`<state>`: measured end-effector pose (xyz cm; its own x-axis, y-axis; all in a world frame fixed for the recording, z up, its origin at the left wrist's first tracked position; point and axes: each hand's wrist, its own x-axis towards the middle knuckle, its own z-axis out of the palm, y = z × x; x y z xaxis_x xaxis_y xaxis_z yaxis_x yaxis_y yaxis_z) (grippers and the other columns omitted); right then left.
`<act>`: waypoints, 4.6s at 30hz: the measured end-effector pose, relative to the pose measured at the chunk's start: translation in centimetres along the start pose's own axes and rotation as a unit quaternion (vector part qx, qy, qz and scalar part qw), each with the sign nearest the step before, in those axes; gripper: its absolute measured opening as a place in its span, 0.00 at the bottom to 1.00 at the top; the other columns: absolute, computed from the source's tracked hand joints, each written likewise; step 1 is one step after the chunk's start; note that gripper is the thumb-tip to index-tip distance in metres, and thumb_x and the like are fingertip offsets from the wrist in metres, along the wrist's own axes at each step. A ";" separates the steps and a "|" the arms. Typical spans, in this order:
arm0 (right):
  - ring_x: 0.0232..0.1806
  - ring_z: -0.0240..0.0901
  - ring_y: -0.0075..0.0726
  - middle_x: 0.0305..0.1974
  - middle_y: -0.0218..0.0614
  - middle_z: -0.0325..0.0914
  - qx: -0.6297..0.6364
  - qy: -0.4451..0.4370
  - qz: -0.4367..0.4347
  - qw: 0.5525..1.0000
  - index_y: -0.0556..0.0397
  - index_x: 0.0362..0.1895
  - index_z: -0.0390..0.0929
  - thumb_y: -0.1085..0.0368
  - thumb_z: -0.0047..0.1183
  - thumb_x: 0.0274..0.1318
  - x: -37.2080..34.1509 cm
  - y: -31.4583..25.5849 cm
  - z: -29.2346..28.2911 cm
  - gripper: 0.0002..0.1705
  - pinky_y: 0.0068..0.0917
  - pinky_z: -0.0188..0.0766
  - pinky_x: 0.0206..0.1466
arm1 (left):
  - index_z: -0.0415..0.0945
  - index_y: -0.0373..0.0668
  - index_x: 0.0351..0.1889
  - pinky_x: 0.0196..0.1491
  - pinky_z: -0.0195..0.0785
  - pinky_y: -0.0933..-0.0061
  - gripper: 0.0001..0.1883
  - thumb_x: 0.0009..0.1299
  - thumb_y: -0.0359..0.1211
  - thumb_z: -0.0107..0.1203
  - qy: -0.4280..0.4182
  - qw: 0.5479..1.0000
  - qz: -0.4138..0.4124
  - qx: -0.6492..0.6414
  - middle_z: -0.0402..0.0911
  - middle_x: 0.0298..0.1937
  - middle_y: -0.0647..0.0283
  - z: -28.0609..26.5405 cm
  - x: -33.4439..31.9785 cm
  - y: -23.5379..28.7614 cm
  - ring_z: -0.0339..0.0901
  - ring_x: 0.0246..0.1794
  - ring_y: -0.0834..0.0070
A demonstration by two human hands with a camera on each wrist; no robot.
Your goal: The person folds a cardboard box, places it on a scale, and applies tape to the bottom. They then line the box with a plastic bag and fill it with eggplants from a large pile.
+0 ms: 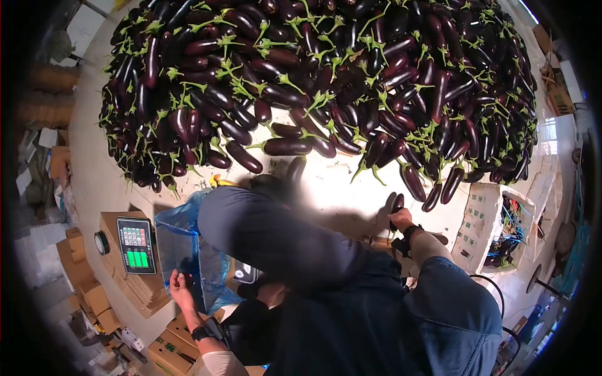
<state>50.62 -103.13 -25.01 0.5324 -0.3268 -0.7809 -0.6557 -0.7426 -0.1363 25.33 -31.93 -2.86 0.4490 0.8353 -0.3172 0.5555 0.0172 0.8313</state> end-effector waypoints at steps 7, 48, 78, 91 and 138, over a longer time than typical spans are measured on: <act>0.58 0.76 0.49 0.53 0.44 0.79 -0.039 0.170 0.238 0.955 0.59 0.56 0.72 0.54 0.58 0.51 0.8 0.7 -0.3 0.31 0.47 0.69 0.63 | 0.68 0.33 0.64 0.43 0.77 0.73 0.22 0.76 0.33 0.56 0.003 1.000 -0.006 0.010 0.78 0.42 0.62 0.4 0.5 -0.2 0.80 0.37 0.73; 0.38 0.80 0.39 0.40 0.44 0.80 0.359 -0.026 -0.151 0.921 0.66 0.49 0.68 0.64 0.70 0.45 4.1 -16.7 1.1 0.31 0.34 0.78 0.40 | 0.73 0.33 0.61 0.46 0.71 0.76 0.21 0.76 0.36 0.57 -0.001 0.994 0.047 0.097 0.81 0.41 0.64 3.1 -1.3 2.5 0.78 0.39 0.78; 0.35 0.73 0.20 0.35 0.26 0.78 0.236 -0.528 -0.441 0.687 0.55 0.47 0.78 0.68 0.64 0.47 -21.0 -41.5 -6.7 0.20 0.20 0.70 0.39 | 0.75 0.32 0.59 0.53 0.69 0.78 0.19 0.73 0.32 0.59 -0.039 0.995 0.074 0.056 0.84 0.45 0.64 2.7 -4.6 7.7 0.76 0.45 0.82; 0.39 0.70 0.18 0.37 0.24 0.75 0.013 -0.366 -0.600 0.711 0.55 0.48 0.73 0.58 0.78 0.41 -31.5 -49.3 -7.8 0.33 0.21 0.69 0.45 | 0.75 0.36 0.59 0.56 0.73 0.64 0.22 0.68 0.32 0.61 -0.114 0.944 0.181 0.251 0.82 0.53 0.47 3.1 -7.3 10.1 0.81 0.52 0.57; 0.53 0.80 0.51 0.49 0.42 0.83 -0.696 -0.200 -0.636 0.266 0.45 0.44 0.86 0.58 0.47 0.57 -36.9 -50.5 39.4 0.17 0.41 0.76 0.54 | 0.76 0.36 0.57 0.35 0.74 0.63 0.22 0.65 0.31 0.51 -0.070 0.903 0.226 0.357 0.84 0.38 0.55 4.9 -8.5 5.6 0.83 0.33 0.66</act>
<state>43.01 -30.50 -13.29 -0.4336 0.5877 -0.6831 0.9006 0.3094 -0.3054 28.07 -41.64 2.24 0.7996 0.5893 -0.1154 0.5806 -0.7095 0.3994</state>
